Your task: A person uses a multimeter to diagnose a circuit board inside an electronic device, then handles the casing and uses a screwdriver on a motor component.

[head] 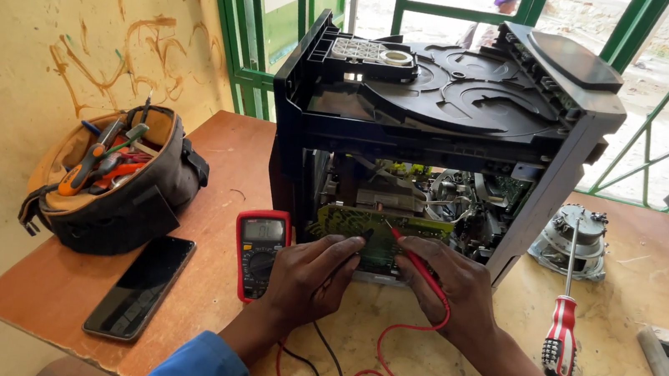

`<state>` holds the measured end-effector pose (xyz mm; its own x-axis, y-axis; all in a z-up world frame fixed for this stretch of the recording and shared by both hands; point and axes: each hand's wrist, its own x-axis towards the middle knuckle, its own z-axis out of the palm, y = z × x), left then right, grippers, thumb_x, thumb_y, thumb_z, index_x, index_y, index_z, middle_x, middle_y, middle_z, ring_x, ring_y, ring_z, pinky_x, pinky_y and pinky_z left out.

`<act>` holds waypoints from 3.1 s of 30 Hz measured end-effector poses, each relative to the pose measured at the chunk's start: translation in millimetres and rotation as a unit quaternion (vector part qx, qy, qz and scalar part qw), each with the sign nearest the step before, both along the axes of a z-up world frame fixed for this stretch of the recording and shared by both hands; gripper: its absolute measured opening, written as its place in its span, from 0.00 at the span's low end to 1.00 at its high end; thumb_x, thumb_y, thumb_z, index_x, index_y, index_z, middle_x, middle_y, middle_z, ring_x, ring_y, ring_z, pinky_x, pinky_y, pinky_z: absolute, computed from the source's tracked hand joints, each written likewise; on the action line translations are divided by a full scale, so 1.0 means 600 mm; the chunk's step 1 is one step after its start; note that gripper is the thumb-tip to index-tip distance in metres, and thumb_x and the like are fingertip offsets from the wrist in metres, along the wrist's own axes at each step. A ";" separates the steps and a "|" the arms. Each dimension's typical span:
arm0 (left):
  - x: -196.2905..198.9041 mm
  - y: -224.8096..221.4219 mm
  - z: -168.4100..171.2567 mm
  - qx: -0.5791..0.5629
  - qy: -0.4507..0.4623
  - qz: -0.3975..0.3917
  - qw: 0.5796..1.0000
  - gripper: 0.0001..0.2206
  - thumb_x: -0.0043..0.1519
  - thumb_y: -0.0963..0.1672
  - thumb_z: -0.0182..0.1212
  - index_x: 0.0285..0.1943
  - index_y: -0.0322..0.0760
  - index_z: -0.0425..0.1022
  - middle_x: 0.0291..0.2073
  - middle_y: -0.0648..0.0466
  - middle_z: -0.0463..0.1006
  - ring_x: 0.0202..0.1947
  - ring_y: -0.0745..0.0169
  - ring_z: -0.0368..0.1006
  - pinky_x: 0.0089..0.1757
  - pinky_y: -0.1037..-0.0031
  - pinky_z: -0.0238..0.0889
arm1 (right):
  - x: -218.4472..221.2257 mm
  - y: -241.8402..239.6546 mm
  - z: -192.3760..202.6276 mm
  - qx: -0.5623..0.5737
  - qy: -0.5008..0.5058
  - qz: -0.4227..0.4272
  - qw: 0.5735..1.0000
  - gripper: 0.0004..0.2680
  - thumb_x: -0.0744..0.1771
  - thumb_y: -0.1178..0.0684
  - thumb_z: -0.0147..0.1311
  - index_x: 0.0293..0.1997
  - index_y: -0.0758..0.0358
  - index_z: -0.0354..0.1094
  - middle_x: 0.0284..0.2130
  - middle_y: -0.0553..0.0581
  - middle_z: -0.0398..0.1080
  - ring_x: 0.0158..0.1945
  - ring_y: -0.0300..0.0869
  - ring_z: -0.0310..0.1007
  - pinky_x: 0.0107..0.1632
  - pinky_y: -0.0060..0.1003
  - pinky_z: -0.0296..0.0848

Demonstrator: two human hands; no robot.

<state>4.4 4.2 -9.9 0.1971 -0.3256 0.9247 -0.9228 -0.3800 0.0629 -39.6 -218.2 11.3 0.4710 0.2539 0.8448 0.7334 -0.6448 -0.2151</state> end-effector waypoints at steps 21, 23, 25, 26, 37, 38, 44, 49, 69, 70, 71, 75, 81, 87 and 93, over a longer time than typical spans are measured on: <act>0.011 -0.005 -0.012 -0.044 -0.030 0.012 0.998 0.10 0.69 0.44 0.54 0.49 0.39 0.81 0.32 0.50 0.80 0.24 0.44 0.78 0.26 0.62 0.73 | 0.014 0.004 -0.034 0.053 0.015 -0.031 0.998 0.10 0.65 0.53 0.64 0.50 0.58 0.77 0.38 0.63 0.80 0.42 0.63 0.80 0.40 0.54 0.79; 0.010 -0.006 -0.014 -0.045 -0.031 0.017 0.998 0.09 0.69 0.44 0.54 0.49 0.39 0.81 0.33 0.50 0.80 0.24 0.43 0.78 0.26 0.63 0.73 | 0.017 0.000 -0.041 0.048 0.018 -0.034 0.998 0.10 0.65 0.52 0.65 0.50 0.57 0.77 0.38 0.63 0.80 0.42 0.62 0.80 0.40 0.53 0.79; 0.013 -0.004 -0.016 -0.045 -0.032 0.023 0.998 0.09 0.69 0.44 0.55 0.49 0.39 0.81 0.33 0.50 0.80 0.25 0.43 0.78 0.26 0.63 0.73 | 0.020 0.000 -0.044 0.043 0.020 -0.037 0.998 0.11 0.65 0.52 0.65 0.51 0.57 0.77 0.38 0.63 0.80 0.42 0.62 0.79 0.40 0.53 0.79; 0.016 -0.002 -0.019 -0.037 -0.037 0.025 0.998 0.10 0.69 0.45 0.53 0.50 0.40 0.80 0.33 0.50 0.79 0.25 0.44 0.78 0.27 0.63 0.73 | 0.020 0.001 -0.044 0.038 0.013 -0.047 0.998 0.11 0.65 0.51 0.66 0.51 0.55 0.78 0.38 0.62 0.80 0.40 0.60 0.80 0.38 0.51 0.78; 0.033 0.008 -0.058 0.058 0.028 0.038 0.997 0.12 0.72 0.42 0.51 0.64 0.43 0.67 0.48 0.51 0.77 0.29 0.42 0.75 0.29 0.56 0.62 | 0.005 -0.014 -0.065 -0.097 -0.014 -0.048 0.994 0.12 0.72 0.58 0.61 0.61 0.73 0.73 0.53 0.68 0.77 0.50 0.52 0.79 0.51 0.42 0.74; 0.043 0.006 -0.067 0.063 0.007 0.054 0.997 0.13 0.72 0.43 0.52 0.66 0.46 0.66 0.49 0.52 0.78 0.31 0.44 0.77 0.30 0.58 0.65 | 0.006 -0.017 -0.070 -0.114 -0.027 -0.057 0.992 0.12 0.74 0.57 0.59 0.63 0.76 0.71 0.53 0.71 0.76 0.51 0.57 0.77 0.51 0.47 0.73; 0.035 0.008 -0.082 0.086 -0.006 0.035 0.996 0.13 0.77 0.45 0.47 0.70 0.46 0.59 0.54 0.53 0.76 0.41 0.44 0.83 0.35 0.58 0.68 | -0.029 -0.003 -0.073 -0.135 -0.041 -0.044 0.989 0.13 0.79 0.58 0.54 0.69 0.82 0.68 0.58 0.78 0.73 0.54 0.63 0.77 0.54 0.51 0.74; 0.037 0.004 -0.071 0.075 -0.002 0.020 0.997 0.12 0.76 0.44 0.45 0.68 0.41 0.61 0.52 0.52 0.76 0.38 0.45 0.81 0.30 0.59 0.64 | -0.024 0.003 -0.064 -0.132 -0.039 -0.064 0.988 0.12 0.78 0.56 0.55 0.67 0.80 0.68 0.57 0.76 0.75 0.50 0.60 0.79 0.46 0.48 0.74; 0.051 -0.012 -0.103 0.071 0.091 0.046 0.992 0.18 0.78 0.47 0.54 0.75 0.55 0.54 0.61 0.64 0.77 0.48 0.56 0.88 0.38 0.64 0.71 | -0.051 0.033 -0.059 -0.051 0.170 -0.018 0.984 0.16 0.79 0.63 0.45 0.75 0.88 0.49 0.65 0.89 0.58 0.66 0.71 0.62 0.67 0.57 0.62; 0.047 -0.009 -0.101 0.071 0.090 0.047 0.992 0.18 0.78 0.47 0.54 0.75 0.55 0.54 0.61 0.64 0.77 0.48 0.56 0.88 0.38 0.64 0.71 | -0.053 0.034 -0.061 -0.052 0.169 -0.017 0.984 0.16 0.79 0.63 0.45 0.75 0.88 0.49 0.65 0.89 0.58 0.66 0.71 0.62 0.67 0.57 0.62; 0.045 -0.007 -0.097 0.072 0.092 0.047 0.992 0.18 0.78 0.47 0.54 0.75 0.54 0.56 0.61 0.63 0.77 0.47 0.55 0.88 0.37 0.64 0.71 | -0.052 0.034 -0.061 -0.035 0.181 -0.023 0.983 0.16 0.79 0.62 0.45 0.76 0.87 0.50 0.66 0.86 0.60 0.65 0.68 0.63 0.62 0.54 0.63; 0.037 -0.003 -0.089 0.068 0.087 0.059 0.992 0.17 0.77 0.47 0.54 0.73 0.54 0.58 0.58 0.63 0.78 0.43 0.54 0.87 0.35 0.63 0.68 | -0.045 0.029 -0.056 -0.032 0.164 -0.017 0.986 0.17 0.77 0.63 0.49 0.73 0.92 0.57 0.62 0.84 0.63 0.54 0.62 0.66 0.55 0.50 0.65; 0.026 0.006 -0.080 0.054 0.093 0.029 0.994 0.14 0.78 0.45 0.50 0.72 0.51 0.60 0.54 0.59 0.79 0.45 0.52 0.85 0.36 0.62 0.71 | -0.036 0.007 -0.082 -0.055 0.078 -0.058 0.994 0.18 0.77 0.58 0.57 0.73 0.88 0.64 0.63 0.82 0.73 0.54 0.64 0.76 0.54 0.52 0.74; 0.023 0.010 -0.071 0.050 0.088 0.019 0.995 0.14 0.78 0.46 0.50 0.73 0.51 0.61 0.54 0.58 0.79 0.46 0.53 0.85 0.40 0.64 0.73 | -0.024 -0.007 -0.091 -0.064 0.053 -0.078 0.993 0.17 0.76 0.60 0.59 0.72 0.88 0.69 0.61 0.82 0.73 0.54 0.63 0.77 0.55 0.51 0.75; 0.018 0.012 -0.064 0.042 0.081 0.022 0.996 0.13 0.77 0.45 0.51 0.70 0.48 0.65 0.52 0.55 0.80 0.44 0.51 0.84 0.37 0.63 0.72 | -0.017 -0.005 -0.090 -0.080 0.073 -0.128 0.986 0.17 0.75 0.52 0.57 0.68 0.78 0.70 0.59 0.71 0.77 0.49 0.56 0.79 0.48 0.46 0.75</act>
<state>15.3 11.6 -48.3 0.3579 -0.3876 0.8495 -0.8855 -0.4295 0.1771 -49.8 -221.4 -42.9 0.6501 0.2356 0.7224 0.5115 -0.8388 -0.1867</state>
